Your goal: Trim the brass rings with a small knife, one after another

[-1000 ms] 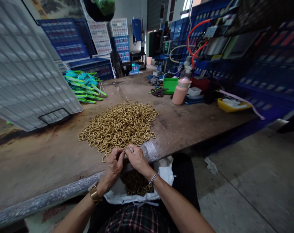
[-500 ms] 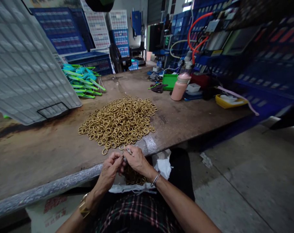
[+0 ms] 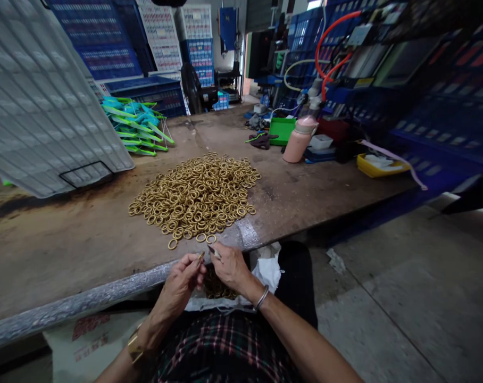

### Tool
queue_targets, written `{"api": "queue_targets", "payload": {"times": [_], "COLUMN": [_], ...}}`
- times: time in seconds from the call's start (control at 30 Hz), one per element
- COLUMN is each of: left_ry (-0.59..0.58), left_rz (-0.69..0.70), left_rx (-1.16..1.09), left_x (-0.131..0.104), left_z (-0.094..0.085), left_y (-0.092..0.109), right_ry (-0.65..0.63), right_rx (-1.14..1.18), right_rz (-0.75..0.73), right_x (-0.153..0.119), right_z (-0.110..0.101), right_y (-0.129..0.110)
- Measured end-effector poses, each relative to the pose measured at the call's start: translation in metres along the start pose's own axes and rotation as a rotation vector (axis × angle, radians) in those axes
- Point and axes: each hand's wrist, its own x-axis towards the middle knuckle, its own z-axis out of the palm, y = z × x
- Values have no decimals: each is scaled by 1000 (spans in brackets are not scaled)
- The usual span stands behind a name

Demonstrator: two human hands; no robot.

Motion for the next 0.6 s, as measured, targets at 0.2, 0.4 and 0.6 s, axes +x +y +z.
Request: {"api": "queue_targets", "payload": {"times": [0.2,0.4,0.6], "left_ry": [-6,21,49], "left_rz": [21,13,29], "left_rx": [51,81,149], "left_x": [3,2,2], "left_z": [-2,-2,-1], "left_y": [-6,-7,-6], "right_ry": [-115,-128,-169], "right_rx": [-284,-364,-436], "right_rz": [-129,-127,-64], "right_x": [-9,-9,-10], "right_z": [6,8,9], "right_y": [1,0,-3]}}
